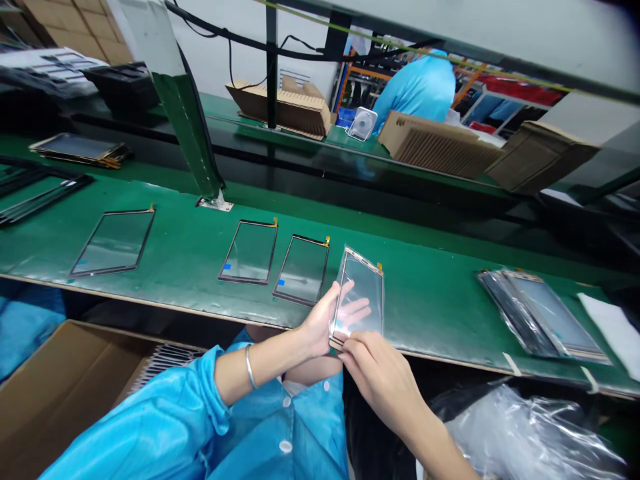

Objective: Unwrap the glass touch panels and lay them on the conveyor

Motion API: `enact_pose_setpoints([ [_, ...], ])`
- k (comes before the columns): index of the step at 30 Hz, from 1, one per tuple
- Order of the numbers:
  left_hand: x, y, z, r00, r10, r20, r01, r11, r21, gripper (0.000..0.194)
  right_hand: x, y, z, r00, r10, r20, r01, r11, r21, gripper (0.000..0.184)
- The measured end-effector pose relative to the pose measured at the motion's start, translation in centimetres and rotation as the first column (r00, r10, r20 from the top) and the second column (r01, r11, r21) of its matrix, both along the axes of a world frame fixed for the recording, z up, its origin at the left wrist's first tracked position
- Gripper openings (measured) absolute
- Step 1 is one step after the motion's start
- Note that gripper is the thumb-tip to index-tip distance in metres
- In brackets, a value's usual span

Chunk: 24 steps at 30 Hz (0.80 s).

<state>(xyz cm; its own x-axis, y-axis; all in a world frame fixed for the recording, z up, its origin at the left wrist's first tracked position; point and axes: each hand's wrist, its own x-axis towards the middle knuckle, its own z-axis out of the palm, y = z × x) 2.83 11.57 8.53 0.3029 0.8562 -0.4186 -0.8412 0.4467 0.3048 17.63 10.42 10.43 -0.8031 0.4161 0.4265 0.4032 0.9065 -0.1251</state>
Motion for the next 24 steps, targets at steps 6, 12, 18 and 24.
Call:
enact_pose_setpoints([
  [6, -0.1, 0.0, 0.9, 0.998, 0.068, 0.002, -0.068, 0.998, -0.006, 0.067, -0.6, -0.2, 0.4, 0.997, -0.037, 0.063, 0.025, 0.982, 0.185, 0.018],
  [12, -0.4, -0.1, 1.2, 0.993, 0.112, -0.028, -0.111, 0.994, 0.009, 0.069, -1.3, -0.8, 1.1, 0.989, -0.071, 0.127, 0.030, 0.954, 0.298, 0.025],
  [18, -0.2, -0.3, 1.1, 0.992, 0.123, -0.034, -0.121, 0.992, 0.047, 0.069, -1.1, 0.3, 0.9, 0.993, -0.091, 0.072, 0.073, 0.973, 0.221, 0.018],
  [24, 0.8, -1.0, 0.0, 0.978, 0.062, -0.198, -0.021, 0.979, 0.202, 0.086, -0.7, 3.3, -0.2, 0.961, -0.189, -0.203, 0.104, 0.923, -0.370, 0.013],
])
